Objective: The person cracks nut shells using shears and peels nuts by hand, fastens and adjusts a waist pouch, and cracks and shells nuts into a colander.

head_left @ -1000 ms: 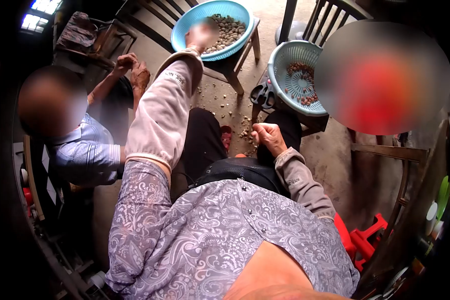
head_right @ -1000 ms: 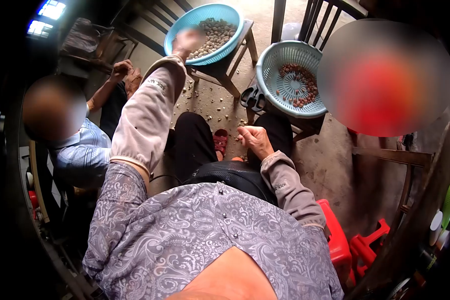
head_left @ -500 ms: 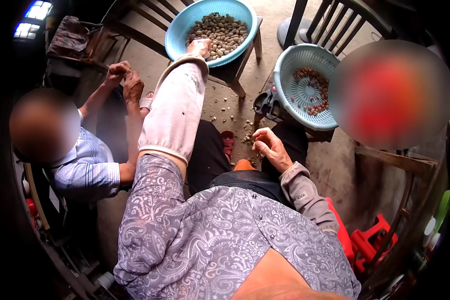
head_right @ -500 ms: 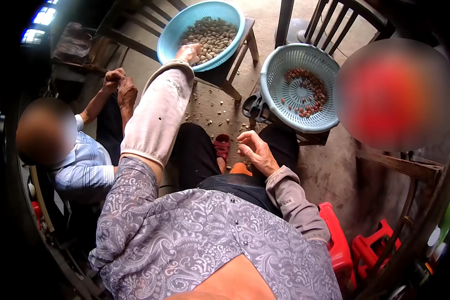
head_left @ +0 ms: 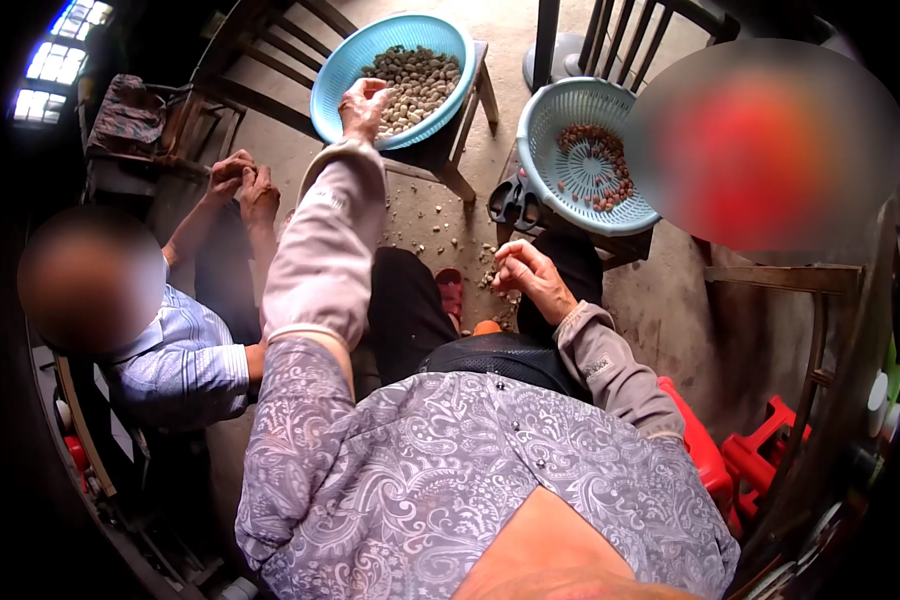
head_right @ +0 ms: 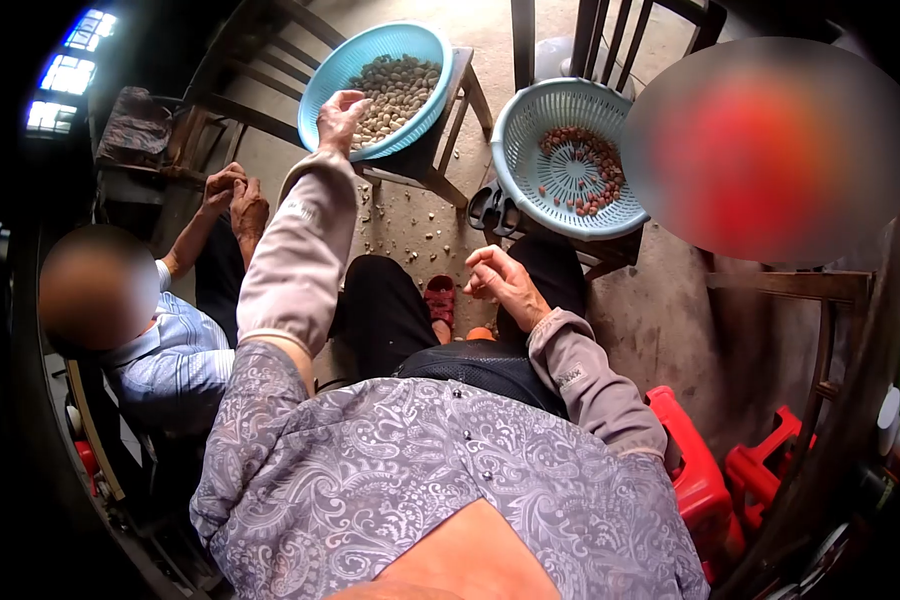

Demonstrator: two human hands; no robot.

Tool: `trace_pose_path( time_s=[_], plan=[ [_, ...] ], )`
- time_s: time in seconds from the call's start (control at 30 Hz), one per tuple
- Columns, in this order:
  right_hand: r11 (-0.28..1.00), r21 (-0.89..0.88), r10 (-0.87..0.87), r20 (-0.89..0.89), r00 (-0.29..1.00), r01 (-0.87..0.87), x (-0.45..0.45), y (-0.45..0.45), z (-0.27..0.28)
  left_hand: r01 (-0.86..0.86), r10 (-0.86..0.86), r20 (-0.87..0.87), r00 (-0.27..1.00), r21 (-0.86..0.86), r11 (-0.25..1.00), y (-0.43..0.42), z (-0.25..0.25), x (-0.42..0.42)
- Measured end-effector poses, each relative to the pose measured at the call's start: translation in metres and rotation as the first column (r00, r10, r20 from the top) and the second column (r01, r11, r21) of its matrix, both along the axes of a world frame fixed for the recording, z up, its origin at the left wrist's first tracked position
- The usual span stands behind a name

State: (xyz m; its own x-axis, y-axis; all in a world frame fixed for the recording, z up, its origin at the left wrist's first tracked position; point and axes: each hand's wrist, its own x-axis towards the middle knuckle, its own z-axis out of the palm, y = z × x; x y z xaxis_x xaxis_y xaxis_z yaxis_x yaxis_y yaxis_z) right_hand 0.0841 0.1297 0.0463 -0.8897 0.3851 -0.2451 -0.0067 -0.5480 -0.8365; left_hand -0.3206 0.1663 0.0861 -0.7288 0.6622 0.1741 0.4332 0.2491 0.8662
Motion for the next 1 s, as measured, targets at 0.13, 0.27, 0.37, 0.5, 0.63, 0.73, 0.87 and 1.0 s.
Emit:
trace_pose_path(
  time_s=[0.13,0.27,0.37,0.5,0.63,0.73,0.87,1.0],
  plan=[
    [0.989,-0.150,-0.017,-0.093,0.996,0.003,0.000,0.004,0.001,0.463,-0.499,0.478,0.723,0.201,0.863,-0.063,0.043,0.121],
    [0.964,-0.263,-0.057,-0.123,0.991,0.023,-0.001,0.003,-0.001,0.626,-0.560,0.481,0.675,0.030,0.779,-0.110,0.003,0.215],
    [0.971,-0.204,-0.146,-0.104,0.984,0.122,0.001,-0.001,-0.019,0.622,-0.606,0.146,0.782,-0.114,0.775,-0.116,-0.013,0.240],
    [0.962,-0.162,-0.241,-0.119,0.963,0.221,0.002,-0.003,-0.019,0.584,-0.538,0.501,0.678,0.078,0.808,-0.096,-0.008,0.231],
    [0.931,-0.252,-0.314,-0.174,0.933,0.266,0.003,-0.003,-0.016,0.503,-0.518,-0.027,0.855,-0.196,0.841,-0.052,-0.050,0.208],
    [0.906,-0.340,-0.333,-0.201,0.921,0.253,0.007,0.003,-0.016,0.365,-0.609,-0.244,0.754,-0.616,0.698,-0.028,-0.057,0.218],
    [0.880,-0.418,-0.334,-0.207,0.919,0.226,0.013,0.008,-0.017,0.268,-0.558,-0.155,0.815,-0.753,0.601,0.001,-0.065,0.233],
    [0.883,-0.431,-0.307,-0.234,0.923,0.184,0.012,0.011,-0.021,0.224,-0.462,-0.092,0.882,-0.780,0.584,0.010,-0.079,0.221]
  ],
)
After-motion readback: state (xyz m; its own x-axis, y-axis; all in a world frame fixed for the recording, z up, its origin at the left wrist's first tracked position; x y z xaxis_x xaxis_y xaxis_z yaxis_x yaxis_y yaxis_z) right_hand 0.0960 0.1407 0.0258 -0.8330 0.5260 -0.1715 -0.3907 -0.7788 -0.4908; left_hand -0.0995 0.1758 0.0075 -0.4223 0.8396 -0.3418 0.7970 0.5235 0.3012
